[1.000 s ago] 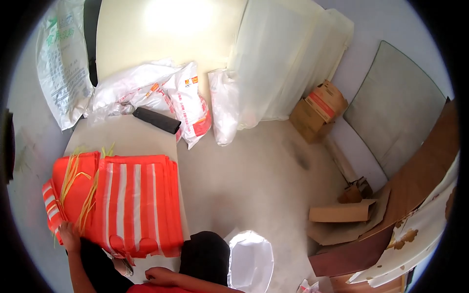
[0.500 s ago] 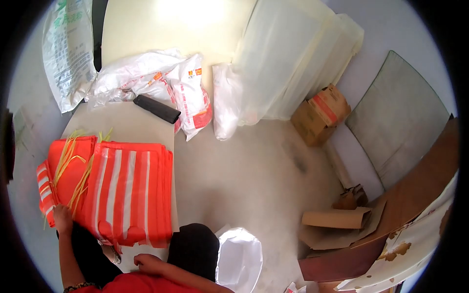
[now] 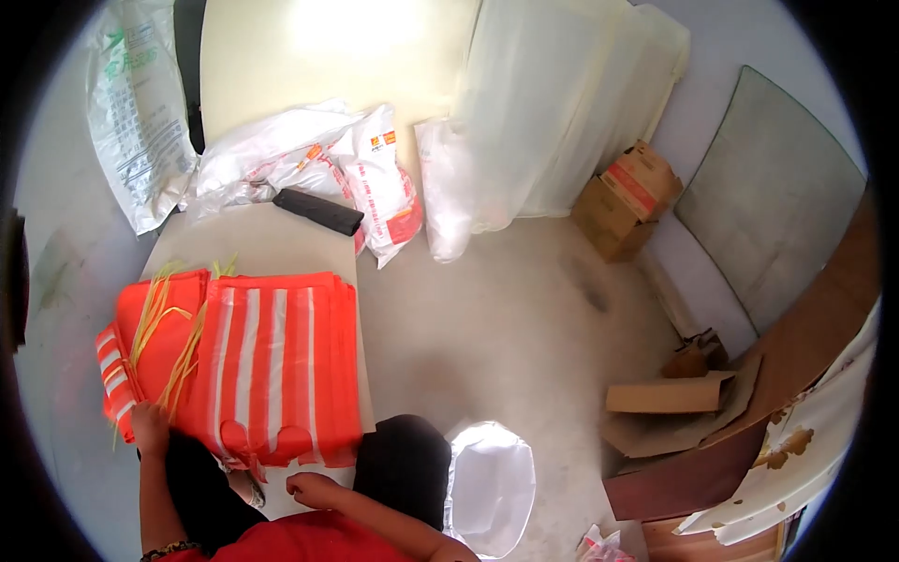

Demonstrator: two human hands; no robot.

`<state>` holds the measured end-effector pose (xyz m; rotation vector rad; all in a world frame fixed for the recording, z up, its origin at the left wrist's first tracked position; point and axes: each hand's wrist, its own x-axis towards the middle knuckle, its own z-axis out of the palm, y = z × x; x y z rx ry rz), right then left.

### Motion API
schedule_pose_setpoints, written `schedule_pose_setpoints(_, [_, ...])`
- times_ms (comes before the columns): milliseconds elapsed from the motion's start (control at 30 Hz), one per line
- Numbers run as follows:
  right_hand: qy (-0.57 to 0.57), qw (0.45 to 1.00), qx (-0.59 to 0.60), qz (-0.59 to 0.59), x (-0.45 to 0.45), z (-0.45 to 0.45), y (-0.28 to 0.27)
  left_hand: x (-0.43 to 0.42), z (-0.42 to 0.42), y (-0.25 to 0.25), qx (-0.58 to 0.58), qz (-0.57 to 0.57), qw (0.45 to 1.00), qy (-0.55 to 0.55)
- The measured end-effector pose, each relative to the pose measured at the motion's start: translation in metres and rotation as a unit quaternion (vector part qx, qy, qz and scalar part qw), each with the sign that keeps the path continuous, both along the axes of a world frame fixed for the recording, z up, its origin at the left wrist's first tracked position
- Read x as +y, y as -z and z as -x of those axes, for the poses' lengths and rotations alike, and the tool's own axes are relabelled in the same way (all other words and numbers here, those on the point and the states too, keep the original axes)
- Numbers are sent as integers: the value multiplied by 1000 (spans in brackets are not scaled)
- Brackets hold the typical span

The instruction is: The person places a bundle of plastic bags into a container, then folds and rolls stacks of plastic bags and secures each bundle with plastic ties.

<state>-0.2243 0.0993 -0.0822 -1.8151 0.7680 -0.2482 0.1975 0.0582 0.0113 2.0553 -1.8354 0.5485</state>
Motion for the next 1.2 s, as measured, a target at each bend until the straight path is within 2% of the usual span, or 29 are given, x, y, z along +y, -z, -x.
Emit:
schedule_pose_setpoints(133, [-12,1000,3,7,-4,-2,13,0,-4,-6,-11,-23,1000,-7])
schedule_pose_setpoints(200, [-30,999,45,-8,-6,-3,12,5,2,-13,-36,-21,999,-13])
schedule_pose_setpoints(567, [-19,998,51,17,-18,-15,31,25,-8,-13,12,7,1000,0])
schedule_pose_setpoints(733, [-15,998,64,15,-18,-20,23,30,-14,-18,36,-37,999,-17])
schedule_pose_setpoints(833, [-20,998,53,17,-18,-19,23,37,-15,-28,9,-24,1000,12])
schedule_pose_setpoints(933, [-27,998,54,14,-16,-16,20,44,1,-37,45,-43,997,35])
schedule_pose_setpoints(1033, [-34,998,38,31,-15,-13,17,44,58,-36,34,49,985,161])
schedule_pose_setpoints(1067, [-36,998,29,41,-15,-11,18,47,88,-36,76,56,976,198])
schedule_pose_setpoints(1100, [-32,999,19,36,-13,-11,18,47,118,-44,80,10,965,248])
schedule_pose_setpoints(1133, [-25,999,7,32,-14,-12,17,48,145,-46,139,-17,943,302])
schedule_pose_setpoints(1200, [-15,1000,-5,26,-14,-13,12,46,200,-69,100,-80,907,401])
